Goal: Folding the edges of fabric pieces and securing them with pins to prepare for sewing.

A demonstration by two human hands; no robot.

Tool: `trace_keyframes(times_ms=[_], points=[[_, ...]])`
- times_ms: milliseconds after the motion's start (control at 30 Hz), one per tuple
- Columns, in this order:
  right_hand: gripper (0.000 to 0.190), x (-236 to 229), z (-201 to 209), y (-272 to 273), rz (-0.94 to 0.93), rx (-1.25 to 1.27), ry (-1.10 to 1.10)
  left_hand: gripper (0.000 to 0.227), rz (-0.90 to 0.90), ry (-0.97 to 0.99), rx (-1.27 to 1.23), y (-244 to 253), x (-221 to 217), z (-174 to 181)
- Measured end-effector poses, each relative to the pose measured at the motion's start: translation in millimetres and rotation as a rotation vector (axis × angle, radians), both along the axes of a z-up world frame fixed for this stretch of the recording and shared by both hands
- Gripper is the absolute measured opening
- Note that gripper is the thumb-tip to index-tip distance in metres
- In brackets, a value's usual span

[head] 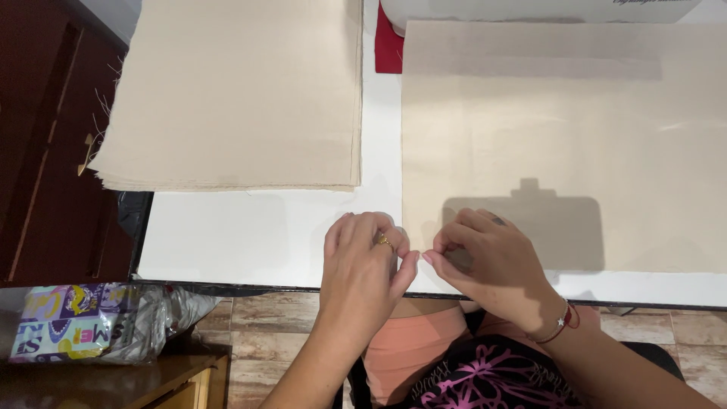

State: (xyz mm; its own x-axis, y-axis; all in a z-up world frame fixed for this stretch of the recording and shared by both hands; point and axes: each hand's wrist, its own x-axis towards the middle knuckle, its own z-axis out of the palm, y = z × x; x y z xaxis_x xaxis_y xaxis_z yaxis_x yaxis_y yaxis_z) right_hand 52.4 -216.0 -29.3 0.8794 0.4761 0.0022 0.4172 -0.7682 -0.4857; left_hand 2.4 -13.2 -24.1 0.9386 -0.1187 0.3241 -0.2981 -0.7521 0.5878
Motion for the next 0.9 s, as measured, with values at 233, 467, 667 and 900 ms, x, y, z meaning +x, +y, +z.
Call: trace_keyframes(times_ms=[233, 467, 667, 900], points=[[0.012, -3.0, 4.1, 3.6, -0.011, 0.012, -0.044, 0.012, -0.003, 0.028, -0.018, -0.6, -0.1, -1.4], [0.014, -2.9, 0.4, 4.6, -0.024, 0.022, -0.061, 0.013, 0.009, 0.020, 0.008, -2.6, 0.6, -3.6], [0.014, -3.9, 0.8, 7.0, -0.046, 0.042, -0.097, 0.011, 0.005, 0.036, 0.000, -2.3, 1.0, -3.3], [0.014, -4.4, 0.8, 7.9, -0.050, 0.046, -0.111, 0.028, 0.035, 0.015, -0.015, -1.4, -3.6, 2.3]])
